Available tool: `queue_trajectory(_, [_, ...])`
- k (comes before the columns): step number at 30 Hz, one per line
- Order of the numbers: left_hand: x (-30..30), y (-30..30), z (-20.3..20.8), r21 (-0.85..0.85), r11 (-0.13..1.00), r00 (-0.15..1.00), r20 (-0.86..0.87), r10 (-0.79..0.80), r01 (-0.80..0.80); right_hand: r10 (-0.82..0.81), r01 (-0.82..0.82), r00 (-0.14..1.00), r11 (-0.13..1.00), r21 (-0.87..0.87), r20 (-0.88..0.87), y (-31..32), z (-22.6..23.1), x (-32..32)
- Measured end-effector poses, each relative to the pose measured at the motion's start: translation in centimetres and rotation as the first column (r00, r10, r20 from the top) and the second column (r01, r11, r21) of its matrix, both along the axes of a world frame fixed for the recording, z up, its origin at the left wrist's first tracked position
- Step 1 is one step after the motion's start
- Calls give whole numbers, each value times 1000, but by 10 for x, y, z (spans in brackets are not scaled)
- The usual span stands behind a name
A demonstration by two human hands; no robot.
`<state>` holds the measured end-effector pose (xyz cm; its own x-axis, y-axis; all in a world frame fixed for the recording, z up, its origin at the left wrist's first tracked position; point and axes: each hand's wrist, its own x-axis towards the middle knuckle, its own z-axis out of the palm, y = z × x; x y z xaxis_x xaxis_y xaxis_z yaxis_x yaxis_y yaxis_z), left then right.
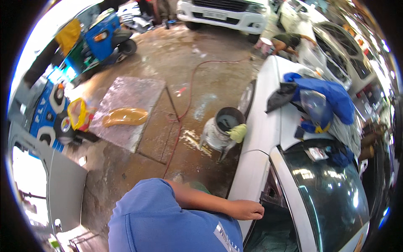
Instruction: The person sits on the floor in a garage and sands a yellow car headlight lens using a sanding block. They hold the lens in one hand and rub the block over its surface, occasionally wiping it with a cloth.
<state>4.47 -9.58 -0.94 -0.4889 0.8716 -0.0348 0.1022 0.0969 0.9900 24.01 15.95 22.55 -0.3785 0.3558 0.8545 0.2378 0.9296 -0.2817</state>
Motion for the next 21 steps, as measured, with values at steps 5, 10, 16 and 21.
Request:
queue_trajectory(5, [5, -94, 3, -96, 943, 948, -17, 318, -318, 366, -294, 930, 800, -523, 37, -63, -89, -58])
queue_trajectory(10, [31, -223, -30, -159, 771, 784, -44, 619, -617, 668, -292, 718, 545, -786, 197, -209, -146, -113])
queue_trajectory(16, [73, -350, -70, -213, 562, 585, -62, 809, -799, 871, -405, 345, 474, -782, 349, -288, -217, -117])
queue_trajectory(21, [87, -402, -69, -226, 530, 547, -20, 837, -818, 921, -472, 162, 388, -792, 354, -356, -212, -126])
